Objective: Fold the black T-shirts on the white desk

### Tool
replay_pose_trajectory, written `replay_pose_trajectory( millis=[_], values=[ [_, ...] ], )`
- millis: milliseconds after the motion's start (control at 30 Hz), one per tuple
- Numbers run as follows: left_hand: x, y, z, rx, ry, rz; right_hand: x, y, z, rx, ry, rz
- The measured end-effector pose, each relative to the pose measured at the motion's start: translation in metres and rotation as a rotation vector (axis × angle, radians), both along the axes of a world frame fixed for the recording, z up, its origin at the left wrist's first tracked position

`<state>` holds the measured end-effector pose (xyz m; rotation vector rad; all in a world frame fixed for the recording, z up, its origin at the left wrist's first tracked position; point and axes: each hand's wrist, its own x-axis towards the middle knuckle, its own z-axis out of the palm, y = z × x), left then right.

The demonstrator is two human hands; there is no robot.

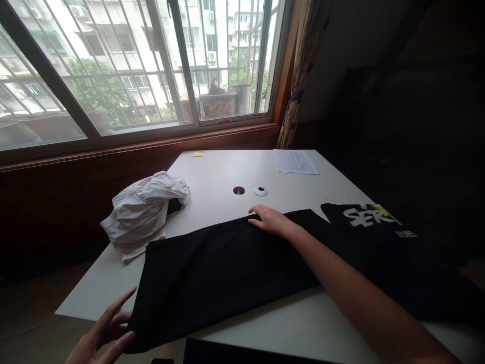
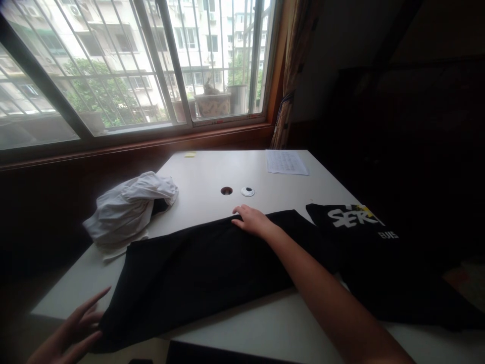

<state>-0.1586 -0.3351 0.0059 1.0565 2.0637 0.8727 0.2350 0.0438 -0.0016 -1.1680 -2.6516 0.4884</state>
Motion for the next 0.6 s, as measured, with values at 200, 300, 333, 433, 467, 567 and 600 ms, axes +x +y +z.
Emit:
replay_pose_trajectory(
  millis=[200, 300, 333, 433, 467, 567, 600],
  values=[
    [-0.004, 0.053, 0.003, 0.028, 0.061, 0.033, -0.001, -0.002, -0.001, 0.069, 0.005, 0.018],
    [-0.013, 0.086, 0.006, 0.092, 0.041, 0.056, -0.001, -0.003, 0.000, 0.058, 0.028, 0.003],
    [-0.017, 0.097, 0.007, 0.103, 0.027, 0.053, -0.001, -0.004, 0.000, 0.053, 0.034, 0.005],
    [-0.029, 0.127, 0.006, 0.113, 0.046, 0.047, 0.000, -0.006, 0.001, 0.066, 0.042, 0.030],
    [-0.033, 0.135, 0.006, 0.112, 0.072, 0.049, 0.000, -0.007, 0.001, 0.076, 0.044, 0.035],
    [-0.038, 0.150, 0.002, 0.114, 0.161, 0.054, -0.002, -0.008, 0.000, 0.105, 0.046, 0.016],
    [-0.038, 0.154, 0.000, 0.116, 0.193, 0.056, -0.003, -0.009, 0.000, 0.115, 0.045, -0.001]
  ],
)
